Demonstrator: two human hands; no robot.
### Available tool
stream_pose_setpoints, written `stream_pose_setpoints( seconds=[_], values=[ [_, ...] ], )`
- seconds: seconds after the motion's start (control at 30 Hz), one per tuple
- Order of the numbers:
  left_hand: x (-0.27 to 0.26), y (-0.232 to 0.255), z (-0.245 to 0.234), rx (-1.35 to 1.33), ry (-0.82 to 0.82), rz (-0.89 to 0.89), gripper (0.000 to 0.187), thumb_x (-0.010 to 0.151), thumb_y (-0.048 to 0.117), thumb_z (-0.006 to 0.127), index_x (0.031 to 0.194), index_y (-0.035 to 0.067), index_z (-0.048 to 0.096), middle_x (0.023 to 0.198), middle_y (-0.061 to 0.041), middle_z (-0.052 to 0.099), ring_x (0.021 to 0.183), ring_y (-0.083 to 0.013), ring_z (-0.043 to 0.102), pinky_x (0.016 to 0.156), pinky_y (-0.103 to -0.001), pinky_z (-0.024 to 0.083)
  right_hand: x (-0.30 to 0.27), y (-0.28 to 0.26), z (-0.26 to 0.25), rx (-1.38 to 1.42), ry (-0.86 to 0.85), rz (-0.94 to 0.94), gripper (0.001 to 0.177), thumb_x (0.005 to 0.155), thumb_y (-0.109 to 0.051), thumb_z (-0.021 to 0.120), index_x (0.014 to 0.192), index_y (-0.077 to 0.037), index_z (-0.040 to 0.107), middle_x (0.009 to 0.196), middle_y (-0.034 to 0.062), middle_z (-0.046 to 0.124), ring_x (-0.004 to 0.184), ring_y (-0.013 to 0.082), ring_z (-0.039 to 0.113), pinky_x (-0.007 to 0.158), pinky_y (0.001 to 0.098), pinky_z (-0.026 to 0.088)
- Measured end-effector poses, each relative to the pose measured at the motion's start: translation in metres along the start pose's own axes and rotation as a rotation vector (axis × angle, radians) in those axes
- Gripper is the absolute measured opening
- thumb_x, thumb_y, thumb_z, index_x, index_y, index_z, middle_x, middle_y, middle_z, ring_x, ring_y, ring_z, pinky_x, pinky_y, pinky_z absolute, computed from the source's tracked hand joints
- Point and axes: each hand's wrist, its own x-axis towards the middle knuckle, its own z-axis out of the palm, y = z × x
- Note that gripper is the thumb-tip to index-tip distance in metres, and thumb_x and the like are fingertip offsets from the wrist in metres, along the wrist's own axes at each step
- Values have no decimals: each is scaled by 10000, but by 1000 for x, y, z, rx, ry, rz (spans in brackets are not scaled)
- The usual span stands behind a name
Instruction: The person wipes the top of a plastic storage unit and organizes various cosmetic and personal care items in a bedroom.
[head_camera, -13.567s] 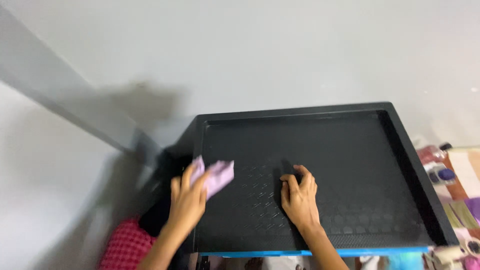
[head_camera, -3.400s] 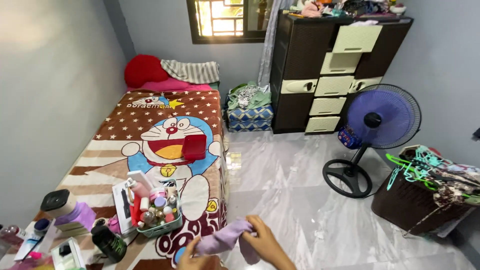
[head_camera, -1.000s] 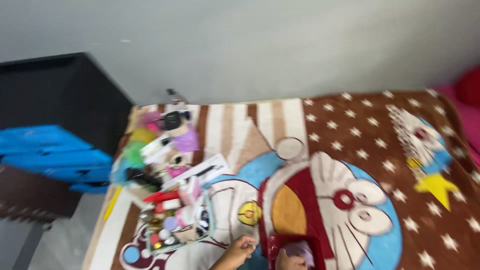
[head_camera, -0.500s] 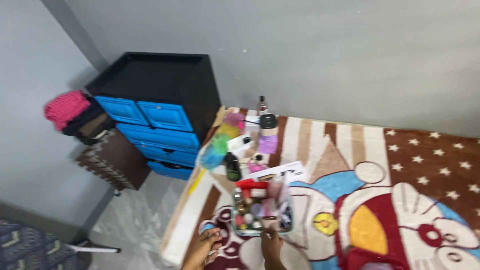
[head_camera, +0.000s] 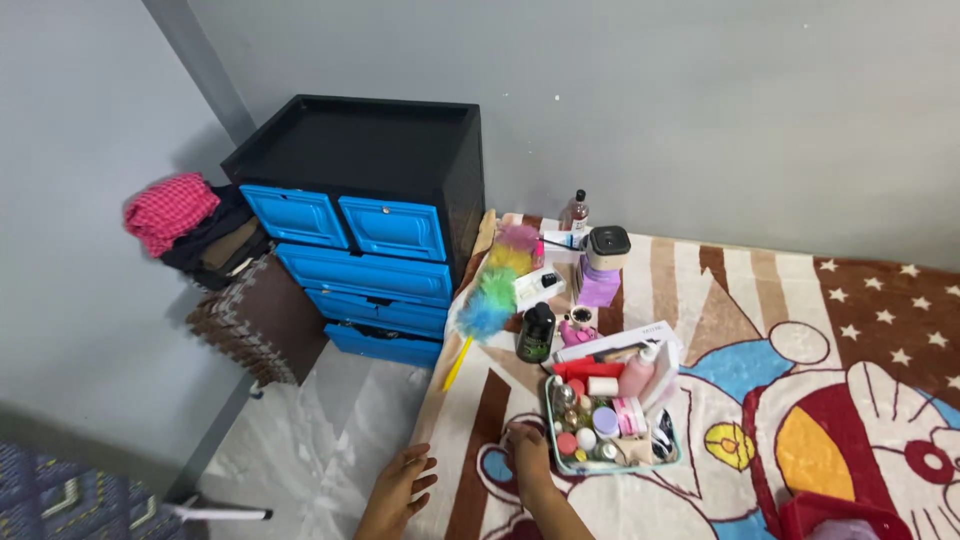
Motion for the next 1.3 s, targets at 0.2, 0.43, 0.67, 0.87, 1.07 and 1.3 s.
stream_pose_setpoints(
  seconds=[0.2, 0.43, 0.67, 0.87, 1.07, 1.3],
  values=[
    [52, 66, -4, 74, -45, 2, 400, 969, 378, 647, 1315, 177, 634, 1175, -23, 718, 1036, -179, 659, 859, -363, 479, 82, 21, 24, 112, 116, -44, 274, 1061, -261, 468, 1115, -92, 675, 891, 64, 615, 763, 204, 517, 683, 345, 432],
    [132, 138, -24, 346, -179, -105, 394, 939, 386, 616, 1293, 221, 673, 1162, -8, 726, 999, -153, 665, 810, -324, 515, 113, 42, 89, 208, 250, 70, 282, 1045, -228, 452, 1184, -136, 680, 1125, 66, 679, 1002, 205, 625, 886, 358, 509],
    [208, 158, -47, 553, -244, -145, 354, 980, 370, 573, 1306, 255, 651, 1189, 32, 743, 1061, -132, 673, 852, -302, 517, 113, 27, 127, 254, 315, 60, 217, 970, -200, 609, 1170, -157, 682, 1166, 26, 648, 1062, 210, 599, 926, 387, 500],
    [405, 65, -64, 519, -489, -238, 337, 925, 279, 692, 1260, 244, 688, 1139, -11, 761, 947, -178, 717, 698, -383, 551, 172, 63, 94, 351, 467, 6, 216, 971, -226, 615, 1163, -155, 684, 1055, 4, 659, 933, 183, 593, 814, 365, 483],
    [479, 67, -33, 626, -662, -342, 301, 929, 332, 697, 1213, 234, 688, 1048, -13, 791, 840, -182, 747, 646, -392, 557, 155, 37, 97, 549, 555, -294, 177, 959, -144, 657, 1105, -61, 710, 965, 18, 691, 856, 135, 622, 731, 285, 495],
    [524, 70, 0, 848, -607, -313, 208, 917, 343, 706, 1055, 190, 731, 860, -16, 793, 633, -124, 673, 508, -323, 441, 146, 15, 103, 27, 820, -247, 411, 868, -163, 774, 1273, -151, 705, 1194, 108, 745, 1088, 137, 671, 887, 315, 545]
  ],
)
